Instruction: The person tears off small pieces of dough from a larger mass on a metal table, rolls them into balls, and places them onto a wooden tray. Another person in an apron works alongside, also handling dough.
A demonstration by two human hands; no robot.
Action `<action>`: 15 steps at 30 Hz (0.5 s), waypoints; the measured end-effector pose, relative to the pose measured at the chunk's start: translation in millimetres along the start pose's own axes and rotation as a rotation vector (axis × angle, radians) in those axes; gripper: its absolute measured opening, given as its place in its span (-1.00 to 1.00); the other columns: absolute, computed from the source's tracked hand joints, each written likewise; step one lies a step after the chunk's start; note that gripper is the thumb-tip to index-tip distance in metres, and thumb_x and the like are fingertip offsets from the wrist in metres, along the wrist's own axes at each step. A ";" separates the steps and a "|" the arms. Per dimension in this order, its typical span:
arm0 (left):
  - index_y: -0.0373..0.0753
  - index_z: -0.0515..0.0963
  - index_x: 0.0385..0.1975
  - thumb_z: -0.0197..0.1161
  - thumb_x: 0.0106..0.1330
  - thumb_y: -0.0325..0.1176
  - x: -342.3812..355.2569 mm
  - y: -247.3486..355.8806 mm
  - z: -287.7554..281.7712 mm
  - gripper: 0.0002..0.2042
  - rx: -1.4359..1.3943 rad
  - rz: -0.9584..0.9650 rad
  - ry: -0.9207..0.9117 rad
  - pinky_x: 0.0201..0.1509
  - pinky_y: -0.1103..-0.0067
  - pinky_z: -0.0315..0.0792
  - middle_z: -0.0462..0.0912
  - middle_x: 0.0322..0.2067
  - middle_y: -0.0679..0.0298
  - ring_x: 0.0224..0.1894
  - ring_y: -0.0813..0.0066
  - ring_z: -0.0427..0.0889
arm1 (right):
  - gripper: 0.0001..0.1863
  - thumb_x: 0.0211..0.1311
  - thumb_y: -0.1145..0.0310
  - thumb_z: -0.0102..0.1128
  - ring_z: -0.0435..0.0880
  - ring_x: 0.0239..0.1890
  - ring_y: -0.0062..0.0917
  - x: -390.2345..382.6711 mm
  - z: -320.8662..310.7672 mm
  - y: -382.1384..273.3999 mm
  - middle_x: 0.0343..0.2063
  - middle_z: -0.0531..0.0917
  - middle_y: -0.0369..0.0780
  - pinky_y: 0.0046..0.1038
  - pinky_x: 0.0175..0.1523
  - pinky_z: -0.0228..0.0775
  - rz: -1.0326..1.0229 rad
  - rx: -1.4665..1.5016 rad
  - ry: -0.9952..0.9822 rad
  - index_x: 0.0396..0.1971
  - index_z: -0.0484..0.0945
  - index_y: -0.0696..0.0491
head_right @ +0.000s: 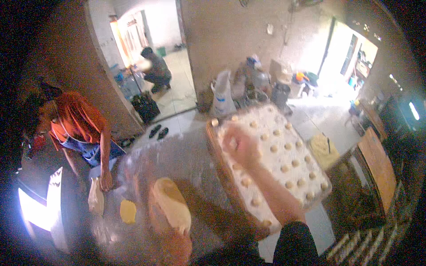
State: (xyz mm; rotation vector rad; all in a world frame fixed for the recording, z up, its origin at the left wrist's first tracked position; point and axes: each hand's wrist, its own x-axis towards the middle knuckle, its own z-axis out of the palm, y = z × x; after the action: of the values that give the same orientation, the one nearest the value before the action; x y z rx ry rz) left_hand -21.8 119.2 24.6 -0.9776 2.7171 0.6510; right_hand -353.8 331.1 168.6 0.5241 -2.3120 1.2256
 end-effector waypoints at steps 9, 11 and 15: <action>-0.37 0.39 0.26 0.11 0.48 -0.11 -40.4 -20.3 -10.3 -0.49 -0.096 -0.094 0.199 0.14 0.14 0.49 0.63 0.03 -0.16 0.04 -0.10 0.66 | -0.20 0.46 0.01 0.04 0.66 -0.11 0.09 -10.7 33.8 93.7 -0.07 0.69 0.12 0.18 0.16 0.29 0.231 -0.316 -0.257 0.56 -0.01 -0.01; -0.37 0.40 0.27 0.07 0.50 -0.09 -46.9 -14.1 -13.4 -0.49 -0.110 -0.062 0.164 0.18 0.13 0.46 0.62 0.05 -0.17 0.08 -0.10 0.64 | -0.50 0.47 0.02 0.09 0.71 -0.17 -0.11 -124.3 -0.7 14.3 -0.20 0.73 -0.01 -0.01 0.05 0.45 0.334 -0.052 -0.491 0.23 0.35 0.01; -0.36 0.42 0.27 0.00 0.53 -0.06 -56.7 18.0 -30.6 -0.48 -0.149 0.209 0.053 0.26 0.10 0.41 0.59 0.11 -0.19 0.14 -0.11 0.60 | -0.50 0.51 -0.06 0.13 0.75 -0.21 -0.35 -295.2 56.1 -33.5 -0.24 0.74 -0.21 -0.25 -0.07 0.60 0.950 0.723 -1.116 0.09 0.60 0.07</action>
State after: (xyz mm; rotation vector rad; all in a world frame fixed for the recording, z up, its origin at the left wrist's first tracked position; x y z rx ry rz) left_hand 9.6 149.3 75.5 -0.7564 2.8775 0.8878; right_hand -107.3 299.4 -3.6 0.3509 -3.0837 2.8470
